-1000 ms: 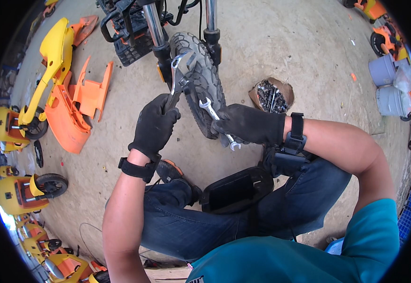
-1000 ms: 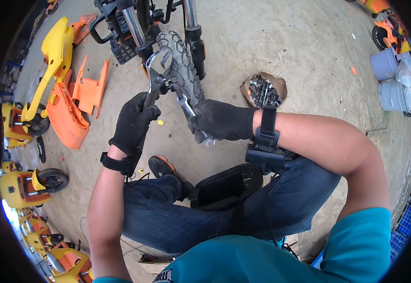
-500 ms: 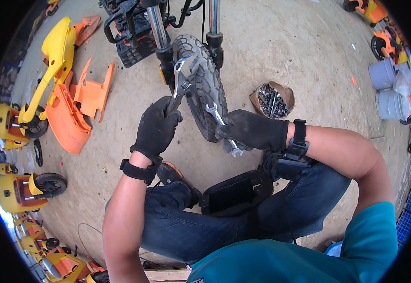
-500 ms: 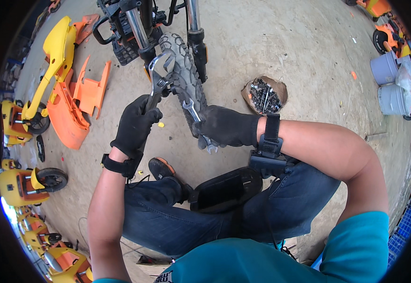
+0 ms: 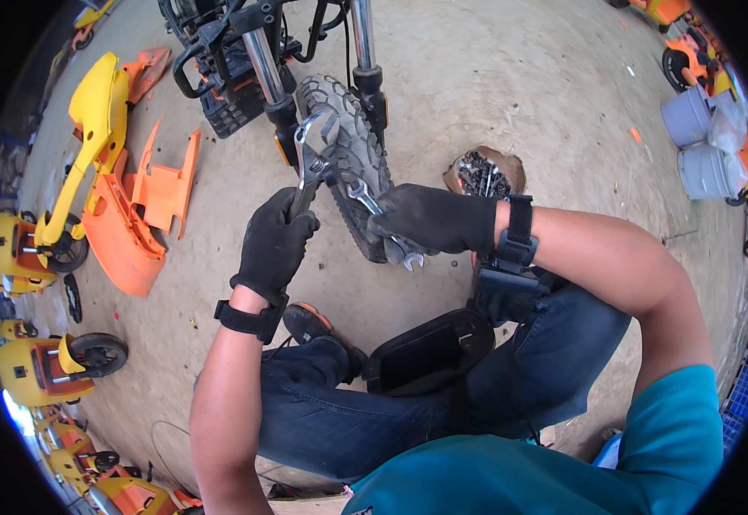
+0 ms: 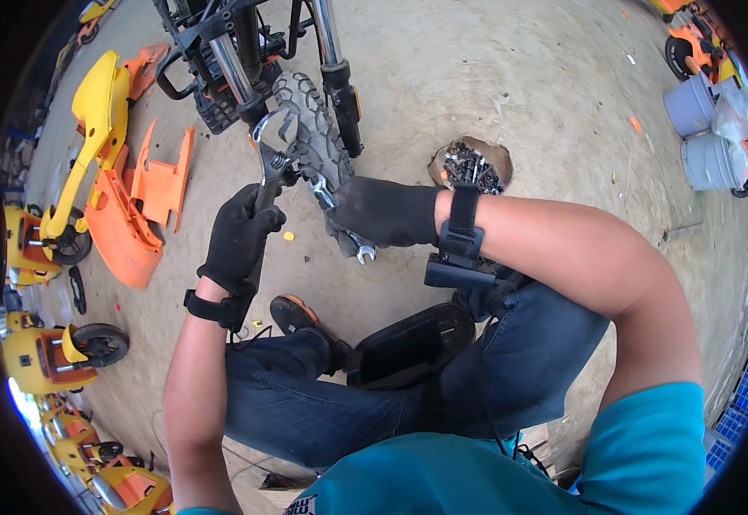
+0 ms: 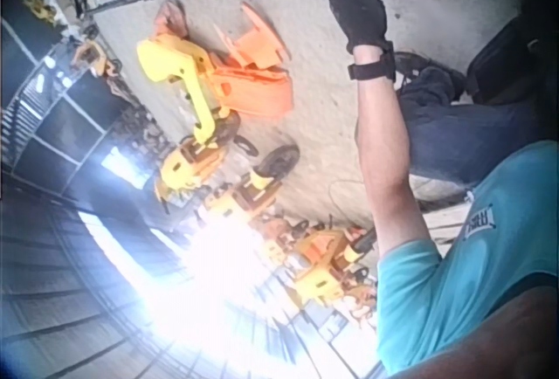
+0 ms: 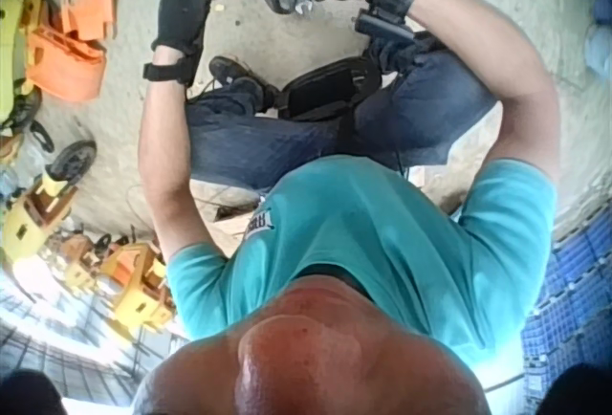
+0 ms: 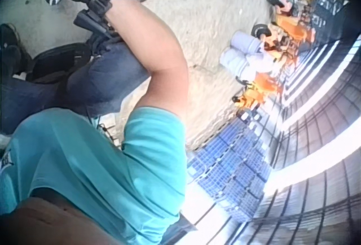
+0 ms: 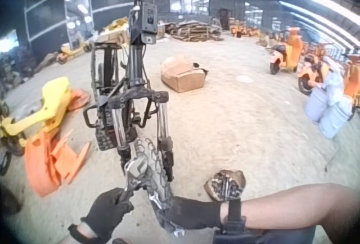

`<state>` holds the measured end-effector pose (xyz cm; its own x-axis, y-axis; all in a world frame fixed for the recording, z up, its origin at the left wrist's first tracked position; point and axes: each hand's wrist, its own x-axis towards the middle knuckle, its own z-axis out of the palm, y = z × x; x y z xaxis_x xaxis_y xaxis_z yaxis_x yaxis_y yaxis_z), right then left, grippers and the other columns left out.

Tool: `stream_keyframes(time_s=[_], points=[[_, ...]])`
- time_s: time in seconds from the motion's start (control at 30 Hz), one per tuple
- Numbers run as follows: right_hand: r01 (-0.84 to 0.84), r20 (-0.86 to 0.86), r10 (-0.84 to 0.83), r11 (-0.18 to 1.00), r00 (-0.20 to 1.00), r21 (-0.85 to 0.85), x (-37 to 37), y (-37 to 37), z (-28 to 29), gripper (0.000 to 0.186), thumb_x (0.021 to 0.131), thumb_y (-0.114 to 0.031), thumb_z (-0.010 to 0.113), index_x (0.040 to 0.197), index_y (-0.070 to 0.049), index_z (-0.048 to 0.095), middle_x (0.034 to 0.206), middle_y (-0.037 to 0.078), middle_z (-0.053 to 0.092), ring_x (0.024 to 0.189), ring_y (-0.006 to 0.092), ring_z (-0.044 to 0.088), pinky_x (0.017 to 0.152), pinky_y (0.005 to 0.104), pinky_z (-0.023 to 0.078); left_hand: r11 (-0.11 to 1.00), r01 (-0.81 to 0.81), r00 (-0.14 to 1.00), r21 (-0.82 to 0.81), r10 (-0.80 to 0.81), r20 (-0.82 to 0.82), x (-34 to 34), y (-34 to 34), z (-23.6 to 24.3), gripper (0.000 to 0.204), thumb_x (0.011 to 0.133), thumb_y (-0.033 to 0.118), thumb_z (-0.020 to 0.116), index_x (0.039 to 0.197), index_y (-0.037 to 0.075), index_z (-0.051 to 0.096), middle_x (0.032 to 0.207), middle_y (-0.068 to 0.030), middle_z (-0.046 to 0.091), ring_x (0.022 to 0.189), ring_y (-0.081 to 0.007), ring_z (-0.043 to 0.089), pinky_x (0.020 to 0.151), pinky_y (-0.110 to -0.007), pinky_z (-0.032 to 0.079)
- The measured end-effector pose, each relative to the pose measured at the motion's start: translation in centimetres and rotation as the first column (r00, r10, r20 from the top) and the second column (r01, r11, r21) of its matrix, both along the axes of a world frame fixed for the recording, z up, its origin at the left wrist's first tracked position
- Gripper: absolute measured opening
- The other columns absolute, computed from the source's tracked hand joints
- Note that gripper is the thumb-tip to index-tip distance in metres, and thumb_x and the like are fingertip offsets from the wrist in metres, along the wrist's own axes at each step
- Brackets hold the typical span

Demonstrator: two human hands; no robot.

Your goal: The person unscrews and tightens bolts on the front wheel of a motorcycle using an adjustable wrench and a smaller wrench.

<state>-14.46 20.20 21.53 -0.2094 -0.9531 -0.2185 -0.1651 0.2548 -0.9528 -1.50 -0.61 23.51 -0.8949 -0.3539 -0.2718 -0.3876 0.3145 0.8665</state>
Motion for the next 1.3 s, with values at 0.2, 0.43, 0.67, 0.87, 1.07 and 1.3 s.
stream_keyframes(time_s=[0.2, 0.43, 0.67, 0.87, 1.07, 1.3], points=[[-0.078, -0.091, 0.078, 0.997, 0.993, 0.001, -0.3, 0.1, 0.7, 0.032, 0.095, -0.019, 0.042, 0.079, -0.001, 0.064, 0.068, 0.005, 0.064, 0.055, 0.0123, 0.056, 0.051, 0.0283, 0.045, 1.000, 0.019, 1.000, 0.002, -0.019, 0.003, 0.2, -0.4, -0.5, 0.032, 0.079, 0.004, 0.055, 0.110, -0.002, 0.060, 0.081, -0.0004, 0.058, 0.072, -0.0088, 0.051, 0.066, -0.025, 0.043], [-0.043, 0.217, -0.014, 0.966, 0.976, 0.254, 0.9, 1.7, 3.2, 0.029, 0.095, -0.024, 0.045, 0.086, -0.004, 0.063, 0.070, 0.003, 0.064, 0.052, 0.0092, 0.053, 0.046, 0.0247, 0.043, 1.000, 0.009, 1.000, -0.021, -0.009, 0.018, 0.1, 0.1, 0.7, 0.028, 0.078, 0.006, 0.057, 0.104, -0.001, 0.061, 0.078, -0.0002, 0.057, 0.070, -0.0092, 0.050, 0.065, -0.025, 0.043], [-0.022, 0.195, -0.038, 0.954, 0.980, 0.300, 1.4, 2.0, 3.5, 0.027, 0.093, -0.026, 0.048, 0.091, -0.002, 0.062, 0.073, 0.005, 0.066, 0.057, 0.0095, 0.058, 0.049, 0.0256, 0.047, 0.996, 0.032, 0.999, -0.080, -0.030, 0.032, 0.2, 0.0, 0.6, 0.025, 0.078, 0.007, 0.058, 0.102, 0.000, 0.061, 0.073, -0.0004, 0.056, 0.067, -0.0092, 0.050, 0.063, -0.026, 0.043], [-0.022, 0.077, 0.016, 0.997, 0.997, 0.078, 0.7, 3.3, 1.5, 0.025, 0.093, -0.023, 0.050, 0.093, -0.002, 0.062, 0.077, 0.005, 0.067, 0.062, 0.0116, 0.061, 0.055, 0.0259, 0.050, 0.995, 0.029, 0.999, -0.094, -0.025, 0.045, 0.0, 0.0, 0.6, 0.026, 0.078, 0.006, 0.057, 0.103, 0.000, 0.061, 0.075, -0.0008, 0.057, 0.068, -0.0092, 0.051, 0.064, -0.026, 0.043], [-0.058, 0.165, 0.032, 0.986, 0.986, 0.154, 0.3, 3.2, 2.7, 0.027, 0.095, -0.025, 0.048, 0.094, -0.001, 0.062, 0.079, 0.005, 0.068, 0.062, 0.0113, 0.061, 0.052, 0.0252, 0.049, 0.997, 0.012, 0.998, -0.081, -0.018, -0.068, 0.1, 0.0, -0.2, 0.016, 0.078, 0.010, 0.059, 0.090, 0.001, 0.059, 0.063, -0.0064, 0.055, 0.054, -0.0155, 0.053, 0.054, -0.032, 0.044], [-0.057, 0.177, 0.035, 0.991, 0.984, 0.120, 0.3, 3.4, 1.3, 0.027, 0.096, -0.025, 0.047, 0.098, -0.002, 0.060, 0.079, 0.005, 0.068, 0.060, 0.0105, 0.060, 0.048, 0.0243, 0.047, 0.999, -0.002, 0.998, -0.044, -0.001, -0.070, 0.1, -0.2, -0.8, 0.020, 0.078, 0.010, 0.059, 0.096, 0.001, 0.061, 0.065, -0.0056, 0.057, 0.055, -0.0144, 0.053, 0.055, -0.031, 0.044]])
